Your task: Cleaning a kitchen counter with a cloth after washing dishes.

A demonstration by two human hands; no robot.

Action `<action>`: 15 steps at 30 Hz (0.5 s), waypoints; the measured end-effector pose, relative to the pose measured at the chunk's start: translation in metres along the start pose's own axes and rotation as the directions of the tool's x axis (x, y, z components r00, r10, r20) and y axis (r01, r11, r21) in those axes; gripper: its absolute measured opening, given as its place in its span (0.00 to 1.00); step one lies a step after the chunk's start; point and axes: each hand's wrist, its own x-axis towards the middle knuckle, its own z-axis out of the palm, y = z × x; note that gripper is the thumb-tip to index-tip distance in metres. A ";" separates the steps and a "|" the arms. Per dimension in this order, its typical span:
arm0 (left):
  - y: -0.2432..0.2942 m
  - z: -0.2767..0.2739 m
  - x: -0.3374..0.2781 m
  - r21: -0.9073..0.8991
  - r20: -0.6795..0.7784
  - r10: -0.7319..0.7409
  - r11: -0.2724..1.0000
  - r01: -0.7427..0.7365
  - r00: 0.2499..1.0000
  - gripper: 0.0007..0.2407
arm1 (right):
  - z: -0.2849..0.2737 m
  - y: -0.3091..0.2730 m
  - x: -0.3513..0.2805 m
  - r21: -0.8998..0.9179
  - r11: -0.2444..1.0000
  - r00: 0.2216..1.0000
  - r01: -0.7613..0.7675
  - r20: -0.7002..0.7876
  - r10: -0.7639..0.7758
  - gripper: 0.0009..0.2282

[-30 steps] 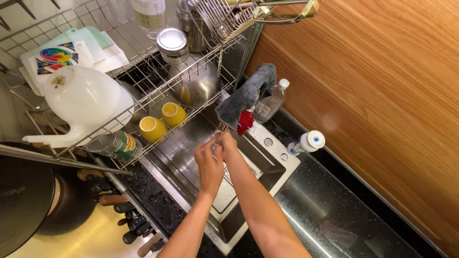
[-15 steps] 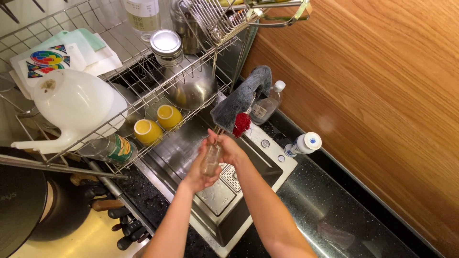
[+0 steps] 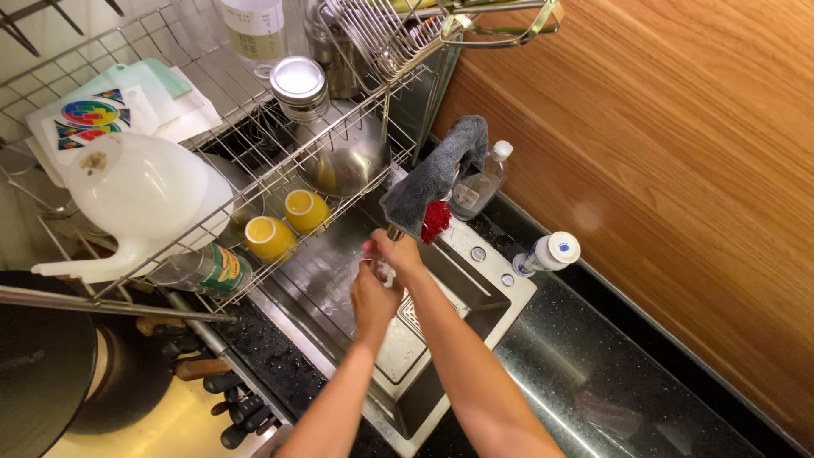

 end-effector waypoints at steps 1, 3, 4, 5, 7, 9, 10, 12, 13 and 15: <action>-0.001 -0.005 0.009 -0.023 0.194 -0.040 0.999 0.045 0.980 0.19 | -0.012 0.000 0.005 0.015 1.000 0.962 -0.006 0.273 0.002 0.09; -0.009 -0.014 0.025 -0.039 0.378 -0.070 0.995 0.091 0.923 0.16 | -0.028 0.000 0.015 0.025 1.000 0.849 -0.016 0.529 0.000 0.12; -0.016 -0.017 0.033 -0.205 0.650 -0.098 0.933 0.297 0.754 0.15 | -0.032 0.001 0.019 0.000 0.995 0.798 -0.100 0.597 0.080 0.15; -0.023 -0.020 0.041 -0.281 0.856 -0.037 0.804 0.524 0.515 0.15 | -0.036 0.001 0.024 -0.032 0.983 0.737 -0.181 0.658 0.157 0.18; -0.037 -0.020 0.043 -0.318 0.938 0.084 0.592 0.740 0.337 0.15 | -0.038 0.014 0.035 0.144 0.967 0.629 -0.211 0.777 0.022 0.18; -0.040 -0.022 0.045 -0.255 0.953 0.248 0.345 0.903 0.175 0.15 | -0.036 0.023 0.042 0.309 0.914 0.508 -0.264 0.850 -0.140 0.19; -0.037 -0.025 0.045 -0.204 0.949 0.287 0.241 0.949 0.131 0.15 | -0.034 0.026 0.044 0.382 0.849 0.450 -0.364 0.870 -0.199 0.19; -0.036 -0.025 0.047 -0.141 0.940 0.329 0.138 0.980 0.089 0.16 | -0.028 0.023 0.040 0.441 0.770 0.398 -0.462 0.878 -0.265 0.19; -0.037 -0.024 0.048 -0.206 0.965 0.216 0.265 0.942 0.150 0.15 | -0.024 0.017 0.034 0.373 0.870 0.604 -0.323 0.789 -0.114 0.18; -0.041 -0.012 0.050 -0.253 0.968 0.113 0.394 0.884 0.226 0.15 | -0.021 -0.006 0.016 0.250 0.947 0.784 -0.202 0.621 0.003 0.17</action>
